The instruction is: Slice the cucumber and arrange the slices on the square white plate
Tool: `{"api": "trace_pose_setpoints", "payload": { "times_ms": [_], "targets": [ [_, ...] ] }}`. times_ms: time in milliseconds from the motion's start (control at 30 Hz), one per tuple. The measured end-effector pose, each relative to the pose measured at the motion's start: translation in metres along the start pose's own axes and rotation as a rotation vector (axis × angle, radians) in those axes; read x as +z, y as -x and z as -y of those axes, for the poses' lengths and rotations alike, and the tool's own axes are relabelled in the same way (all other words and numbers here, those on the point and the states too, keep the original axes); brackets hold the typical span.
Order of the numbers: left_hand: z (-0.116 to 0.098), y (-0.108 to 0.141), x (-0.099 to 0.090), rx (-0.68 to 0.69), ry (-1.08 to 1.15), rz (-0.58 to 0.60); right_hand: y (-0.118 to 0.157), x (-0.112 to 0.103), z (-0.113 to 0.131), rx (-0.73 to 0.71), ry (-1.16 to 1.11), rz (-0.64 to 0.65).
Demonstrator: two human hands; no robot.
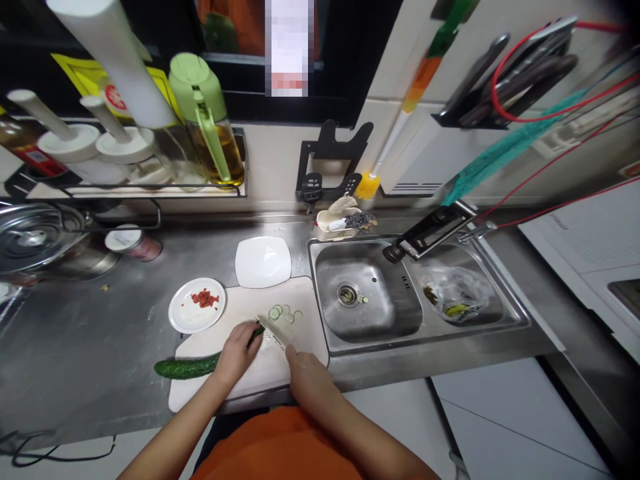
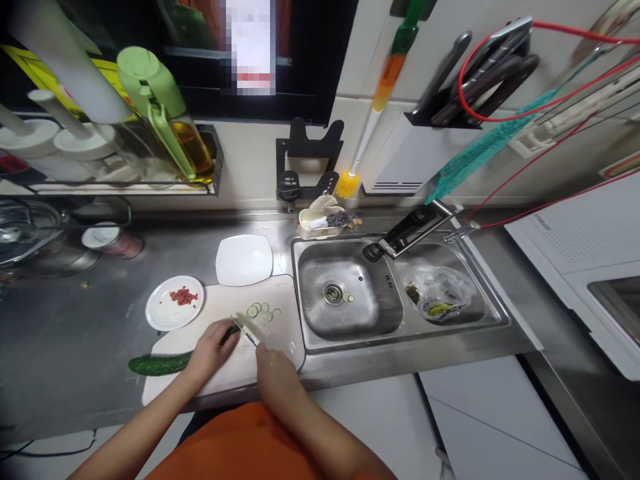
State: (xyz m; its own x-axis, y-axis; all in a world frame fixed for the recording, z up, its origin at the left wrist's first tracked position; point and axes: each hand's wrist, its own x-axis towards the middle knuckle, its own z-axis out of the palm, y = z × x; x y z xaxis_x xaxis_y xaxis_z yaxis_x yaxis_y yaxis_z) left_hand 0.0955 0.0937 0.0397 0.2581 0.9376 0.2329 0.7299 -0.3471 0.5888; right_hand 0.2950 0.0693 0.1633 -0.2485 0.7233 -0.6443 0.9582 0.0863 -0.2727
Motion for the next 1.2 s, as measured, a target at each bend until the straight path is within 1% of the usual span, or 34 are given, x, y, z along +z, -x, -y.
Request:
{"api": "trace_pose_setpoints", "payload": {
  "times_ms": [300,467,633,1033,1200],
  "targets": [
    [-0.003,-0.002,-0.001,0.001,-0.002,-0.011,-0.001,-0.009,0.003,-0.002,-0.033,0.024],
    [0.0,-0.002,0.0,0.005,-0.001,-0.01,-0.004,-0.01,0.005,-0.023,-0.042,0.002],
    [0.003,-0.001,0.003,0.008,0.006,-0.004,-0.01,-0.012,0.008,-0.029,-0.021,0.029],
    [0.004,0.0,0.004,0.024,0.008,-0.018,-0.044,0.001,0.014,-0.059,-0.068,0.005],
    [0.002,0.0,0.003,0.023,0.001,-0.018,-0.051,0.007,0.014,-0.058,-0.099,-0.009]
  ]
}}
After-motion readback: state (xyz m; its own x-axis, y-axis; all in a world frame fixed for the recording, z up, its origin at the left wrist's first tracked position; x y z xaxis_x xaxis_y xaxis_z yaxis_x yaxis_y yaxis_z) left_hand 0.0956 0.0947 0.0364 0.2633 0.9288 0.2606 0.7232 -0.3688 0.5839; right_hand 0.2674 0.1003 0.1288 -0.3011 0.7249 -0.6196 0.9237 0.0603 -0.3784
